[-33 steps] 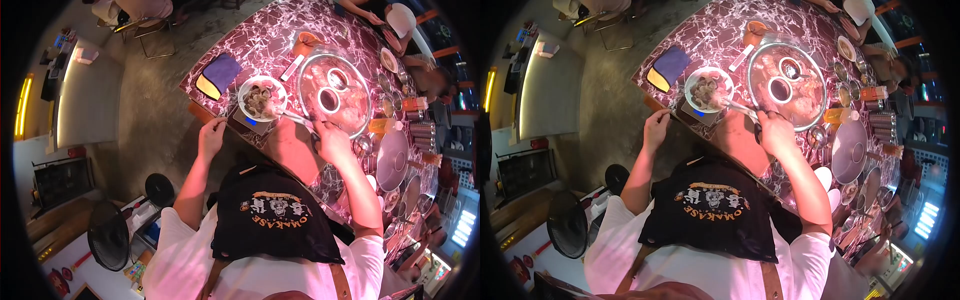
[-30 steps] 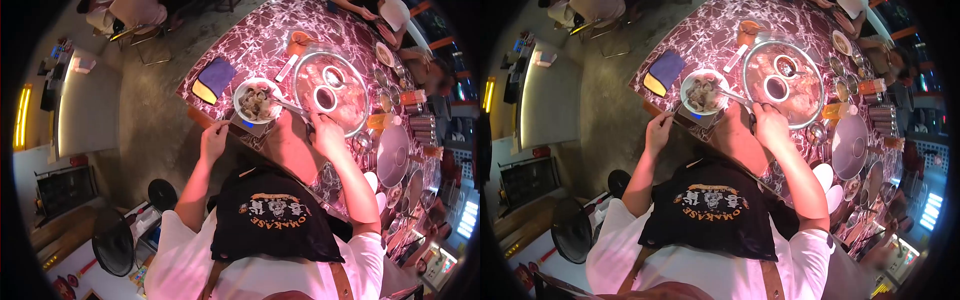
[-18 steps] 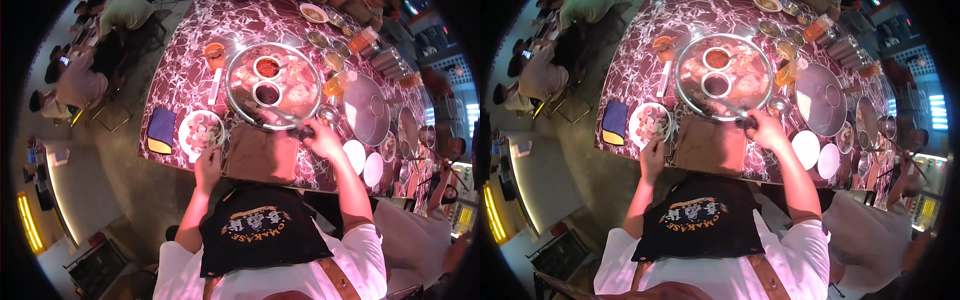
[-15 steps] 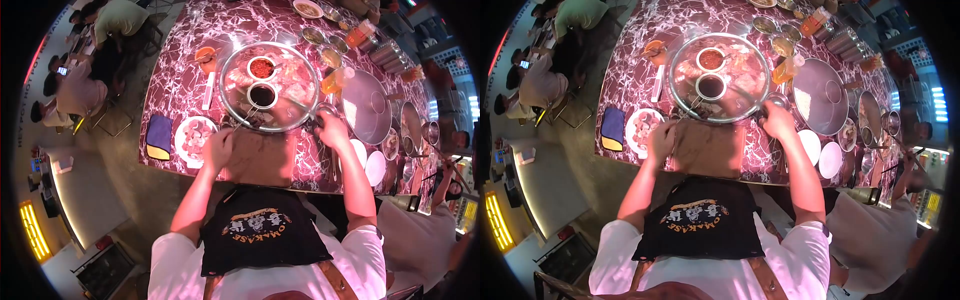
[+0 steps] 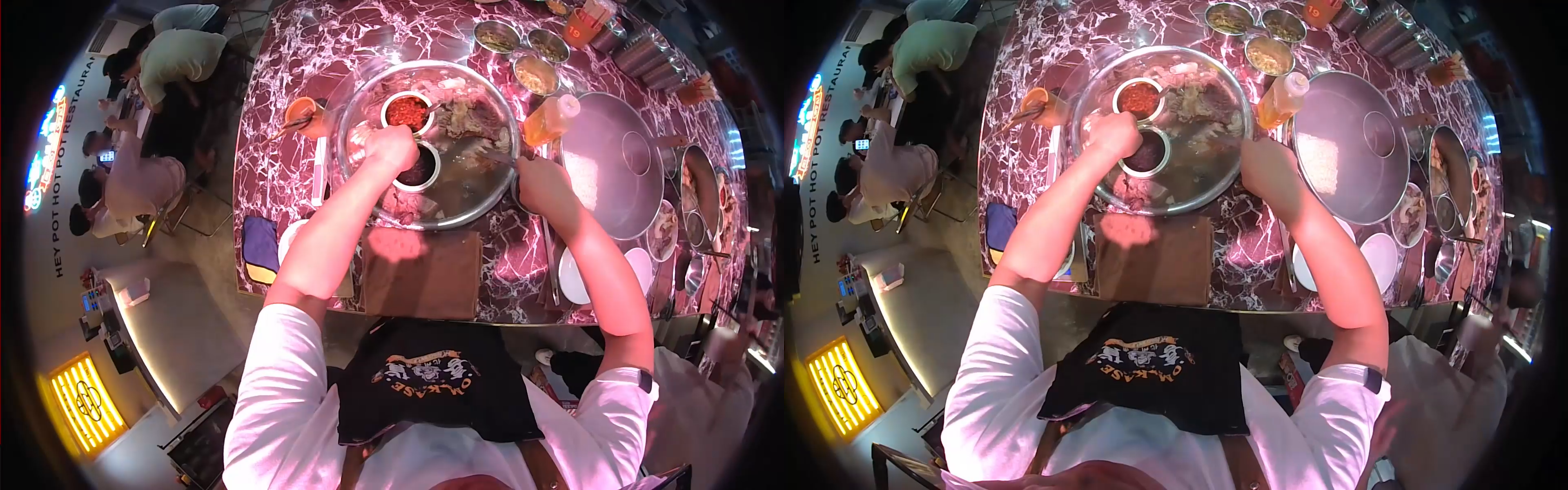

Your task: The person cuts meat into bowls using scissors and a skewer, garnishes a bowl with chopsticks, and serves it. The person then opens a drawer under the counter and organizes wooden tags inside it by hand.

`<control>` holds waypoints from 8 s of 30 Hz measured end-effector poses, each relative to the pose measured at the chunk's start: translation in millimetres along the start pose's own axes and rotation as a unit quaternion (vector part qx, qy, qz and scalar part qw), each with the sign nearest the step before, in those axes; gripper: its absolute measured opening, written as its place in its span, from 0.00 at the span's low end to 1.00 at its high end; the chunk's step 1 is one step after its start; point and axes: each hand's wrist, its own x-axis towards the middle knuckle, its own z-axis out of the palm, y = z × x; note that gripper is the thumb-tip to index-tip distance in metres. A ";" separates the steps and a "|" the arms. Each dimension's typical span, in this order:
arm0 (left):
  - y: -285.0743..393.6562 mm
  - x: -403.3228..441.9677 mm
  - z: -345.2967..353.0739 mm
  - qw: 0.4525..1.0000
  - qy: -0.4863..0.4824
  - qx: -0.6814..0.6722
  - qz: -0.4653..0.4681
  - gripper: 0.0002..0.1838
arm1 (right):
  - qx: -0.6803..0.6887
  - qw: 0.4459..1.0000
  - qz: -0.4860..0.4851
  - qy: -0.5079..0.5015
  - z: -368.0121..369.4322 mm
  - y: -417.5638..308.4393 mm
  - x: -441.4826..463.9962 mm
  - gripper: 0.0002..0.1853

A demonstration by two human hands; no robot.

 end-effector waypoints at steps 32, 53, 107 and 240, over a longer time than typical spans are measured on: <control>-10.5 -98.3 118.5 0.934 0.074 -0.348 0.028 0.13 | 0.058 0.997 -0.038 -0.033 -28.5 -14.6 -21.0 0.28; -30.6 -39.0 42.7 0.979 0.078 -0.188 -0.017 0.13 | -0.069 0.998 -0.010 -0.002 -30.4 -56.5 50.5 0.14; -11.5 1.9 -53.1 0.984 -0.006 0.036 0.175 0.12 | -0.138 0.973 -0.186 -0.003 -24.2 -16.7 76.2 0.23; -234.1 -361.5 169.5 0.434 0.087 -0.891 -0.103 0.09 | 0.034 0.955 -0.295 -0.015 -32.5 -297.7 -113.0 0.34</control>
